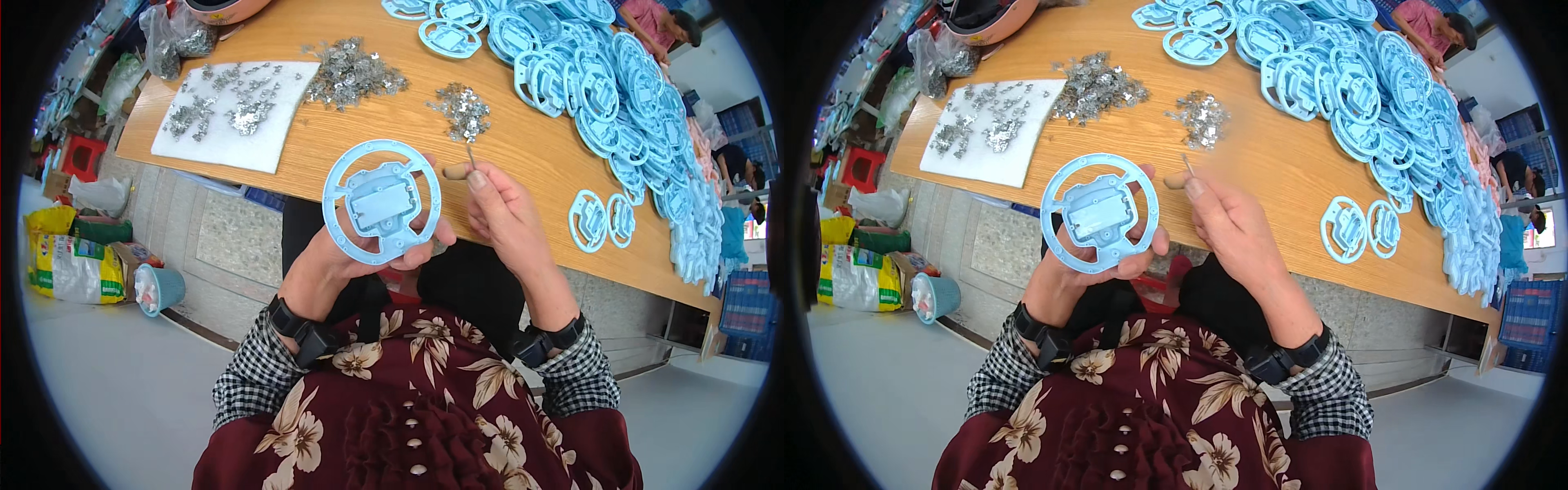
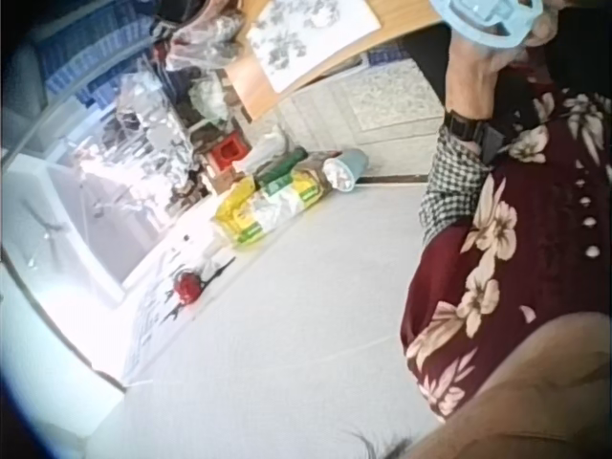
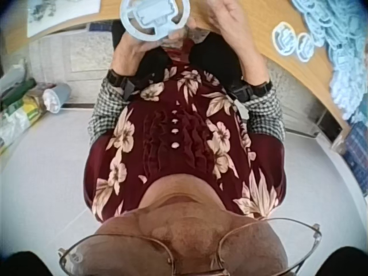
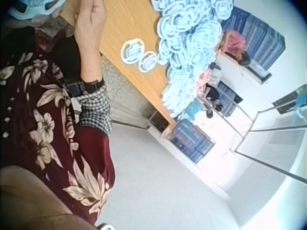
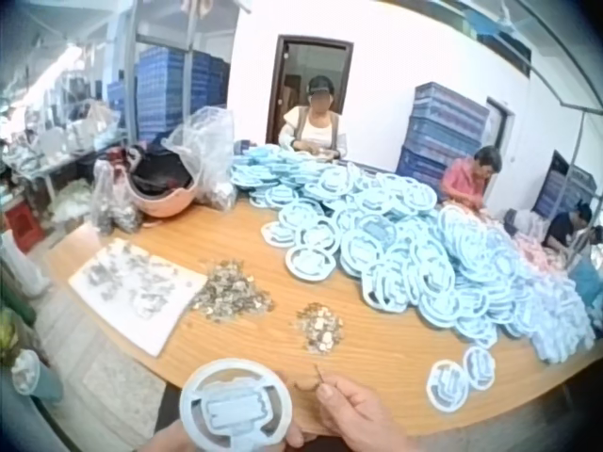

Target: Assembling small metal clips onto circular blue plastic components at a workshop desk.

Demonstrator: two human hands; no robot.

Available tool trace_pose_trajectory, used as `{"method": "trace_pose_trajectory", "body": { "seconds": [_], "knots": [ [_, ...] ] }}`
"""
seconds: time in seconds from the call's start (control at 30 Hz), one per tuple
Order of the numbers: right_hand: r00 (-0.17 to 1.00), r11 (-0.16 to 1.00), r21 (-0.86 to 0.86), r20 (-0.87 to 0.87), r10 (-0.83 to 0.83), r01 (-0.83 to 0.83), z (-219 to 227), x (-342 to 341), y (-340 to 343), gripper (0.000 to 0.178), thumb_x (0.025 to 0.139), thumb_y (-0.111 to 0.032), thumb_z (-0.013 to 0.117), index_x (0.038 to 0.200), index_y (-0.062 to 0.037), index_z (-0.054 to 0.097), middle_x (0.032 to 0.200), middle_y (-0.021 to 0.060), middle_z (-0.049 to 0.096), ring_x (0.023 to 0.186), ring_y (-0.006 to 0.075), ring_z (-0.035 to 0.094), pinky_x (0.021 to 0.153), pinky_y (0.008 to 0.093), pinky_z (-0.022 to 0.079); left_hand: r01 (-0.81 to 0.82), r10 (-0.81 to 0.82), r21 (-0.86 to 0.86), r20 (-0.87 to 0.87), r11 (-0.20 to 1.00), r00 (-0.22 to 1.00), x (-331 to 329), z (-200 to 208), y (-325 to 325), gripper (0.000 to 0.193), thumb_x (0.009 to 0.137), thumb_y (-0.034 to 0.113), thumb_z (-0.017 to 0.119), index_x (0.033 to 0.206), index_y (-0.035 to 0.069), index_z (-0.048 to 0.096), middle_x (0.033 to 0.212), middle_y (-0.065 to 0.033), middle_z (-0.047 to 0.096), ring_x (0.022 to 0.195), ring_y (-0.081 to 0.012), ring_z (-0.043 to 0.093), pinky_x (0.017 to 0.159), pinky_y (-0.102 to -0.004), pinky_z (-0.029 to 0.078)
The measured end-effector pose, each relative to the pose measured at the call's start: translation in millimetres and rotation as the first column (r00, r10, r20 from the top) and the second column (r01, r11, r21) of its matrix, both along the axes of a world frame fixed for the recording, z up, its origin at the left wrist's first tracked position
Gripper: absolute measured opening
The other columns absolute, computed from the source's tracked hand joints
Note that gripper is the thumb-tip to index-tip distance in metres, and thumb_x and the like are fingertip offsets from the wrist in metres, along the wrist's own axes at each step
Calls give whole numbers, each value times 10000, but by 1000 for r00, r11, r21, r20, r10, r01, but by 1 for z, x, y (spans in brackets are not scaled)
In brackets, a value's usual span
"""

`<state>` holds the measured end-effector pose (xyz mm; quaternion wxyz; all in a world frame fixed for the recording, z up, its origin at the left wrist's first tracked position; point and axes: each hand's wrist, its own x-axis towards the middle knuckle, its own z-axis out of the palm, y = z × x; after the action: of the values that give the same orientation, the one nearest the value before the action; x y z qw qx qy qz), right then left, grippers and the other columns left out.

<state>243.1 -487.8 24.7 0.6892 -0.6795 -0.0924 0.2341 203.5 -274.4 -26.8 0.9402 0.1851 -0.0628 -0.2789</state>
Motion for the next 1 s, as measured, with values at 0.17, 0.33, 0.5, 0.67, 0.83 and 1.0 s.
{"method": "trace_pose_trajectory", "body": {
  "seconds": [0.17, 0.33, 0.5, 0.67, 0.83, 1.0],
  "knots": [
    [984, 989, -109, 162, -77, 96, -1, -16, -31, 358, 1072, -287, 485, 1244, -13, 637, 672, -75, 400, 576, 36, 365, 521, 222, 318, 93, -94, 18, 58, 996, 994, 11, -2, -14, 616, 943, 505, 611, 1467, 208, 478, 1119, -369, 613, 618, -282, 616, 539, -288, 442],
    [734, 879, -197, 643, -218, 434, -23, -32, -91, 203, 1009, -188, 607, 1040, -2, 682, 674, -34, 491, 596, 36, 421, 545, 214, 351, 205, -211, 63, 110, 977, 971, 32, 22, -45, 678, 892, 520, 664, 1393, 82, 530, 1084, -366, 628, 614, -284, 627, 510, -307, 454],
    [651, 732, -285, 708, -274, 618, -30, -51, -145, 109, 894, -64, 716, 971, -1, 674, 673, 38, 552, 533, 87, 502, 517, 246, 414, 169, -265, 399, 198, 901, 944, 59, 46, -76, 420, 986, 248, 599, 1345, 41, 528, 1077, -253, 694, 772, -224, 685, 638, -295, 551],
    [467, 530, -290, 853, -234, 796, -37, -54, -179, 146, 831, -54, 755, 960, -41, 688, 737, 84, 642, 571, 204, 631, 518, 319, 481, -40, -472, 888, 280, 457, 836, 94, 76, -145, 410, 1031, 245, 502, 1378, 28, 488, 1088, -167, 713, 877, -175, 688, 724, -271, 548],
    [445, 493, -296, 869, -217, 818, -46, -56, -193, 160, 806, -68, 770, 946, -61, 691, 742, 74, 627, 613, 231, 640, 536, 348, 490, 266, -582, 689, 274, 674, 765, 118, 71, -187, 459, 1051, 322, 471, 1407, 33, 486, 1171, -158, 698, 903, -183, 692, 769, -287, 554],
    [462, 518, -300, 860, -216, 801, -43, -55, -197, 158, 806, -85, 767, 946, -74, 694, 739, 67, 618, 631, 243, 644, 550, 359, 495, 405, -566, 490, 240, 772, 789, 121, 72, -200, 814, 718, 286, 874, 1377, -26, 512, 1166, -217, 688, 844, -226, 711, 608, -248, 560]
  ]
}}
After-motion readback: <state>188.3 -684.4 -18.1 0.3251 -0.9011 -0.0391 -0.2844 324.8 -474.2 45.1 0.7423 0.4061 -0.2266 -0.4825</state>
